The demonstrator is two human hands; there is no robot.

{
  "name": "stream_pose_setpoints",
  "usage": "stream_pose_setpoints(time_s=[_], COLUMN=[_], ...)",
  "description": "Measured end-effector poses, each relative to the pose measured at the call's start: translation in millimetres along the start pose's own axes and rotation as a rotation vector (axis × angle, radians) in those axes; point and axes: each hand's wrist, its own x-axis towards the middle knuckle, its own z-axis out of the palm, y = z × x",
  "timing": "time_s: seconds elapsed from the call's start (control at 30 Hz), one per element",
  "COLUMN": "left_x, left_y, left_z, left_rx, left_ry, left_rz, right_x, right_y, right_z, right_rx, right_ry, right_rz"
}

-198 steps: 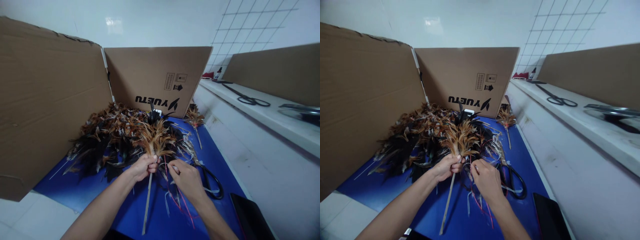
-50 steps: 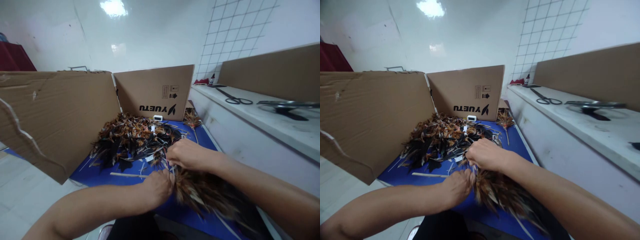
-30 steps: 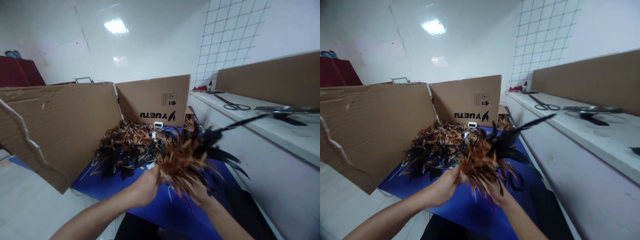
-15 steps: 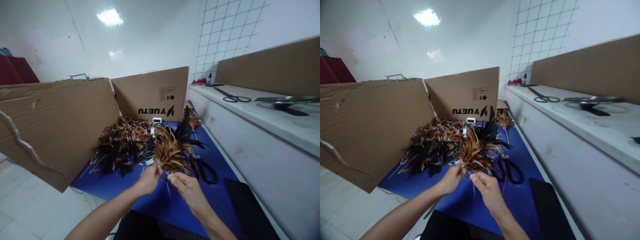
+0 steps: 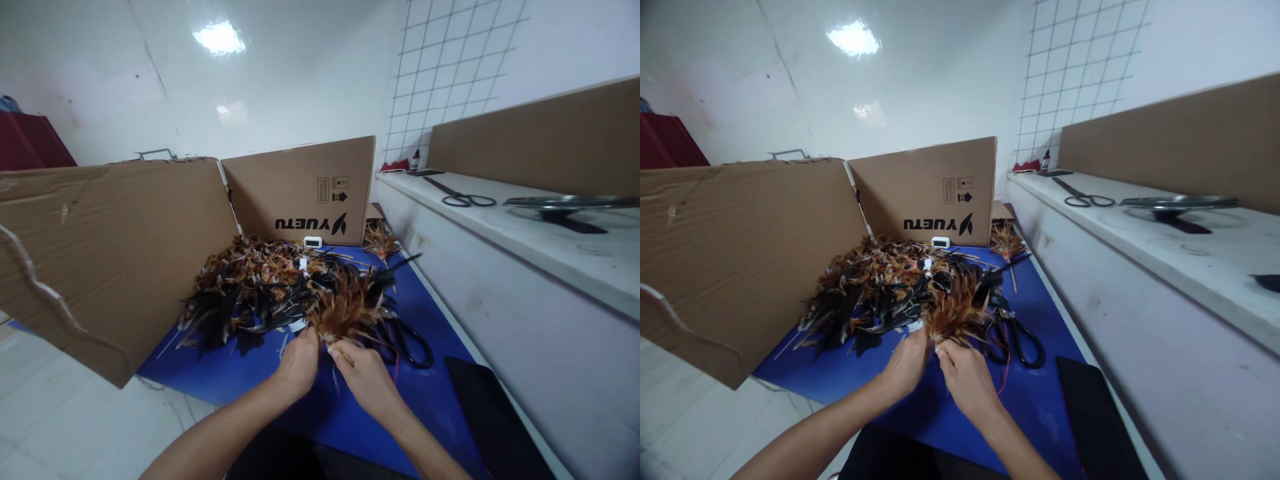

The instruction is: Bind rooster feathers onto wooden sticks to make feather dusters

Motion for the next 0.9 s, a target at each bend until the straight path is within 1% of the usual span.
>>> stream_pose_setpoints(time_s=[0.1,0.2,0.3,0.4,0.5,0.6,0.73,0.83,0.9], left_x=[-4,-6,-7,-9,-15,-23,-34,-40,-43], left_y=[5,10,11,6,1,1,4,6,6], left_z=[-2.3,-2.3,0.6,2.3,-0.9,-7.9,-16.6,-21.0,-22.8], left_rx=[0.251,0.423,0.524,0.582,0.658,0.736,0.768,0.728,0.669], left_ry=[0.04,0.011,0.017,0.074,0.102,0.101,0.079,0.088,0.109], left_rz=[0.034,0.051,0.134,0.292,0.432,0.514,0.568,0.585,0.604], right_x=[2,13,32,53,69,80,90,96,98], right_y=[-11,-22,-31,-38,-44,-46,-42,-34,-25], right_z=[-13,-28,-42,-54,-63,-69,-70,-67,-63], right_rx=[-0.372,-0.632,-0.737,-0.763,-0.699,-0.572,-0.349,-0.087,0.11], right_ry=[-0.066,-0.147,-0.246,-0.363,-0.458,-0.555,-0.707,-0.831,-0.902], right_rz=[-0.105,-0.257,-0.428,-0.545,-0.609,-0.605,-0.523,-0.447,-0.366])
